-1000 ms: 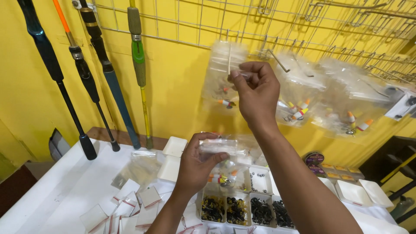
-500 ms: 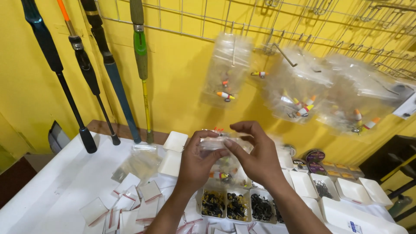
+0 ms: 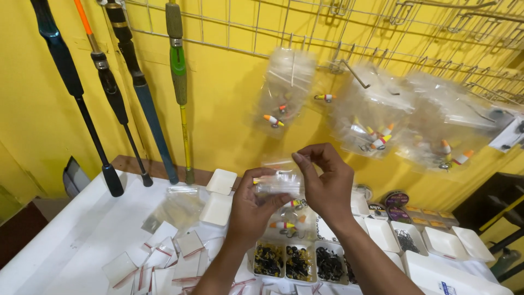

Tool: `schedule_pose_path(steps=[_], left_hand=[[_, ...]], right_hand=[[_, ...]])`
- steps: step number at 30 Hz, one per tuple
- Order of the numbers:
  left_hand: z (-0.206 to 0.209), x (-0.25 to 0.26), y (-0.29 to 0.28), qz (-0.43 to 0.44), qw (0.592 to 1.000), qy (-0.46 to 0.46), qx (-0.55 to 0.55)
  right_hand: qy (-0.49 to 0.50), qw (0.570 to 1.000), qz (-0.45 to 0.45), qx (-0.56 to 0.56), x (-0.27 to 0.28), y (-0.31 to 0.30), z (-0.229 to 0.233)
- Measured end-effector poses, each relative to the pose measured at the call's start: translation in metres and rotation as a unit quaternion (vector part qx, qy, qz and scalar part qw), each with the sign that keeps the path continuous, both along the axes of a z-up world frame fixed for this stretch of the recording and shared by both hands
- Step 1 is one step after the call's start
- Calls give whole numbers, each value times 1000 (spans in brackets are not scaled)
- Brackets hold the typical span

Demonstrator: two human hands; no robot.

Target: Sorting small fishing tackle components, packaging them into small plastic bags, and hanging them on a display rack.

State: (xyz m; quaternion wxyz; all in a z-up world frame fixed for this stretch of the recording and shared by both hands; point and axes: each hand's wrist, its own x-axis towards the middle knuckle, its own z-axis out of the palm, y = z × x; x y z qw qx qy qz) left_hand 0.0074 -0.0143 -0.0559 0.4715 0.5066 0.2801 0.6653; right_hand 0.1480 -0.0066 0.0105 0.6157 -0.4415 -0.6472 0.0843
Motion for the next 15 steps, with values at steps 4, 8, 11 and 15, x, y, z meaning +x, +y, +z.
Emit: schedule_pose_path(steps=[4,8,11,15], left_hand=[[-1,0,3,-33,993,-73,-87],[3,-1,-5,-42,996,-57,-48],[-1,-1,-5,-38,997,-31,-56],[-5,2,-2,-46,996,-32,-68]], right_hand=[[-8,999,5,52,-5,4,19],[26,992,30,116,-9,5,37],[18,987,50,154,-13,0,52],[13,980,83,179,-21,-1,72]])
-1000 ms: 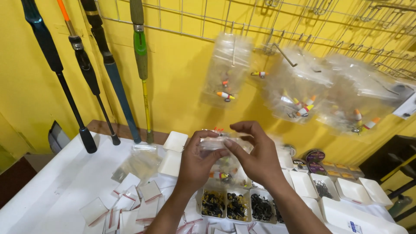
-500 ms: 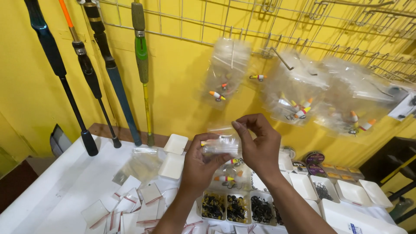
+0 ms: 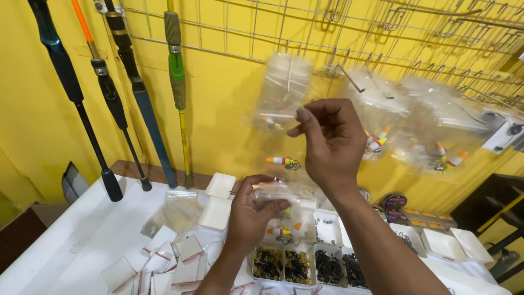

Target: Sorting small fishing tackle components, packaging them into small plastic bags, and hanging them on a display rack.

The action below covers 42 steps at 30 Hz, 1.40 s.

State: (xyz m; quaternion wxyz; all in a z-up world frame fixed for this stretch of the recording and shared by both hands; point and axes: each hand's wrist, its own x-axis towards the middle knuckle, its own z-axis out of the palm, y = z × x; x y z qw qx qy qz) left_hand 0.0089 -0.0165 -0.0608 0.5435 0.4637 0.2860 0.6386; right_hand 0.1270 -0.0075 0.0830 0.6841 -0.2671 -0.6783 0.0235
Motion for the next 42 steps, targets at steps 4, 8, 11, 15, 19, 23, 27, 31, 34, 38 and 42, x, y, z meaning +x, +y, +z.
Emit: schedule_pose_path(steps=[4,8,11,15,19,23,27,31,34,38,42], left_hand=[[-1,0,1,11,999,23,-35],[-6,-2,3,8,999,27,-21],[-7,-4,3,14,999,33,-6],[-9,-5,6,17,999,27,-17],[-8,-5,3,16,998,51,-22],[-13,-2,7,14,999,33,-9],[-11,-2,6,9,999,39,-8],[-5,-5,2,14,997,75,-32],[-5,-7,-2,6,992,101,-74],[-16,-4,3,14,997,62,-51],[-19,-2,2,7,999,29,-38]], right_hand=[[38,998,39,-21,-5,10,14],[59,996,44,-52,-3,22,18],[62,995,42,-64,-3,25,18],[66,995,35,-73,-4,25,14],[68,995,25,-65,-4,34,14],[45,997,-33,-55,0,50,14],[25,995,-86,-43,4,55,7],[9,992,-110,-60,8,35,-15],[-6,994,-75,-81,14,15,-37],[-38,975,-65,-208,24,-11,-76],[-51,916,-48,-395,39,-18,-109]])
